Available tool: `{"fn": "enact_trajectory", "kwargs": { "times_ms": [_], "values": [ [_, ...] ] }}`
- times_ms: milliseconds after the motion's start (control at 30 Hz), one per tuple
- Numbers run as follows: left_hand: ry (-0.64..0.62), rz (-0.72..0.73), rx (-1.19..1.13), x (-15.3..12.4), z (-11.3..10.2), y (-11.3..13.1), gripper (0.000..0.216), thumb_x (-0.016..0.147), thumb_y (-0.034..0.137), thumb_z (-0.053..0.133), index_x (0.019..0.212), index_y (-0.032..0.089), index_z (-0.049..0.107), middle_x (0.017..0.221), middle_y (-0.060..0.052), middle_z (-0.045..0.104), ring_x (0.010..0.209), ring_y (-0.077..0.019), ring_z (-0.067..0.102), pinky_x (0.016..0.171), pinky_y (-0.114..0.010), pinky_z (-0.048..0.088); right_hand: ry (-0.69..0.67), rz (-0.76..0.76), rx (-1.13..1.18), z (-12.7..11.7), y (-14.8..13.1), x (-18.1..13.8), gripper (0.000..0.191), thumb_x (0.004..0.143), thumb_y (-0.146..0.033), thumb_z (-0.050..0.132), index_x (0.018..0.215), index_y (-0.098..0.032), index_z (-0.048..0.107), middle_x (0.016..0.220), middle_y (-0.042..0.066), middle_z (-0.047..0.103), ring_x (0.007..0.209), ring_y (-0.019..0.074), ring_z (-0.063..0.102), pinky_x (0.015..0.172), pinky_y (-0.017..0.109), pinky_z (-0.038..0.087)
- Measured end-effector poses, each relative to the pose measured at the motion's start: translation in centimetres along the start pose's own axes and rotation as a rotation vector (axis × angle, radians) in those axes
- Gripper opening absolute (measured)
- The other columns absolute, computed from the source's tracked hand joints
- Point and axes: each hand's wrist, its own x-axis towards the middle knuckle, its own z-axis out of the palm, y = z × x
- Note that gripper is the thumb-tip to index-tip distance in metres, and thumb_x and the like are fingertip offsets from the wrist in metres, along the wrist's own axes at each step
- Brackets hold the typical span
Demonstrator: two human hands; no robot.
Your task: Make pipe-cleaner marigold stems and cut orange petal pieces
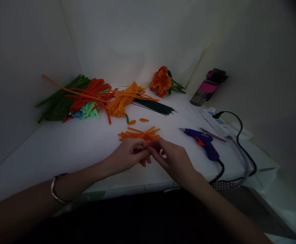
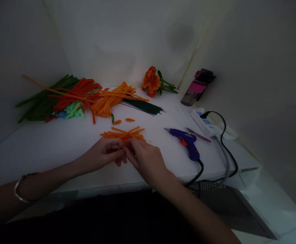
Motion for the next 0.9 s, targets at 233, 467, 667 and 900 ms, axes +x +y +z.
{"fn": "enact_trajectory", "kwargs": {
  "times_ms": [233,467,667,900],
  "values": [
    [-0.020,-0.006,-0.062,0.1,0.0,-0.4,0.016,0.081,0.025,0.054,0.071,0.014,0.050,0.066,-0.003,0.063,0.053,-0.0101,0.057,0.054,-0.024,0.045,-0.041,0.087,0.102,0.0,0.1,0.2,0.006,0.087,-0.022,0.045,0.083,-0.018,0.047,0.071,0.000,0.058,0.056,0.0107,0.050,0.051,0.022,0.036],
    [0.004,-0.097,-0.172,0.4,-0.3,0.1,0.018,0.079,0.025,0.057,0.068,0.013,0.049,0.065,-0.004,0.067,0.051,-0.0096,0.060,0.053,-0.021,0.045,0.078,0.151,0.390,0.3,0.9,0.8,0.011,0.089,-0.024,0.042,0.080,-0.018,0.044,0.065,-0.003,0.046,0.055,0.0099,0.042,0.049,0.021,0.034],
    [0.045,-0.099,-0.169,0.4,-0.2,0.1,0.017,0.079,0.023,0.056,0.068,0.013,0.049,0.061,-0.002,0.065,0.049,-0.0088,0.058,0.051,-0.020,0.046,0.059,0.139,0.387,0.6,1.0,0.8,0.007,0.087,-0.025,0.047,0.085,-0.019,0.047,0.070,-0.001,0.051,0.061,0.0106,0.048,0.053,0.022,0.039],
    [0.051,-0.007,-0.012,0.2,-0.1,0.0,0.016,0.083,0.025,0.053,0.072,0.013,0.050,0.061,-0.002,0.063,0.048,-0.0084,0.056,0.049,-0.019,0.043,0.060,0.140,0.385,0.2,0.8,0.8,0.007,0.083,-0.022,0.052,0.079,-0.018,0.054,0.069,0.000,0.054,0.061,0.0107,0.050,0.052,0.022,0.040]
  ]
}}
